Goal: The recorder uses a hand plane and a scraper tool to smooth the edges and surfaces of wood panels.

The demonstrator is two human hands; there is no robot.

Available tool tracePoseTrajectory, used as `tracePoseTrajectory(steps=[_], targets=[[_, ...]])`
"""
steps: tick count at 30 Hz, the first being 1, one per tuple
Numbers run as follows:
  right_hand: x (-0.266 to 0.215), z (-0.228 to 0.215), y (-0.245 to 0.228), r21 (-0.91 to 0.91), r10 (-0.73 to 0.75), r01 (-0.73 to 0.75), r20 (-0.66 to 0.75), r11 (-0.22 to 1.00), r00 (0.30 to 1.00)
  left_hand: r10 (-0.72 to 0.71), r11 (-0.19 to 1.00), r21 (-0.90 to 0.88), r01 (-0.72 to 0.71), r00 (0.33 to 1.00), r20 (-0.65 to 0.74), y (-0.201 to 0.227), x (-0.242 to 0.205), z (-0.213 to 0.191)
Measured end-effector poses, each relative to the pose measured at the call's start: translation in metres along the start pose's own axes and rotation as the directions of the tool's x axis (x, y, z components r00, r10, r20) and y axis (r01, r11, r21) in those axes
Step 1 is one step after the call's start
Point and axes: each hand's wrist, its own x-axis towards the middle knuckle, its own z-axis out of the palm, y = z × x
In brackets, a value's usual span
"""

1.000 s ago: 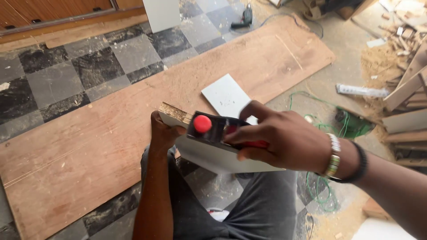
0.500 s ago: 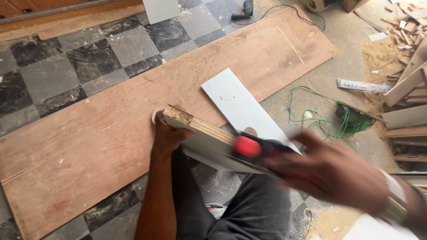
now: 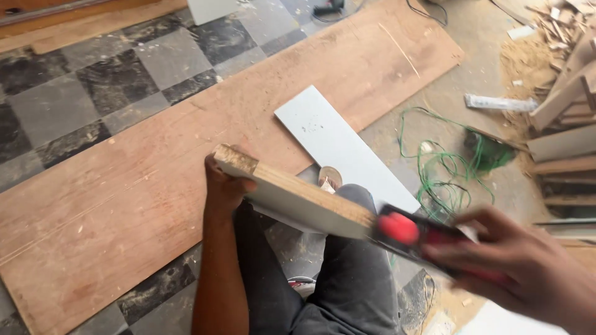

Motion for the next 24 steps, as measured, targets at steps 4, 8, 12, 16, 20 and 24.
tracePoseTrajectory(steps=[4, 8, 12, 16, 20, 24], targets=[[-0.017, 0.012, 0.021, 0.163, -0.096, 0.119, -0.141, 0.979, 0.985, 0.162, 0.981, 0.125, -0.151, 0.983, -0.085, 0.003, 0.015, 0.024], [0.08, -0.013, -0.031, 0.017, -0.113, 0.114, -0.082, 0.993, 0.99, 0.052, 0.992, 0.116, -0.047, 0.998, -0.041, -0.004, 0.019, 0.027], [0.177, -0.049, -0.105, 0.032, -0.216, 0.215, 0.053, 0.976, 0.975, -0.056, 0.992, 0.106, 0.067, 0.993, -0.104, 0.005, 0.023, 0.016], [0.172, -0.046, -0.095, 0.007, -0.309, 0.309, -0.006, 0.951, 0.951, -0.112, 0.983, 0.12, 0.137, 0.974, -0.197, -0.01, 0.02, 0.008], [0.1, -0.036, -0.062, 0.072, -0.057, 0.052, 0.065, 0.996, 0.996, -0.019, 0.996, 0.091, 0.026, 0.997, -0.074, 0.005, 0.018, 0.02], [-0.012, 0.015, 0.021, 0.101, -0.04, 0.047, -0.066, 0.994, 0.997, 0.042, 0.993, 0.113, -0.034, 0.997, -0.067, 0.004, 0.013, 0.025]])
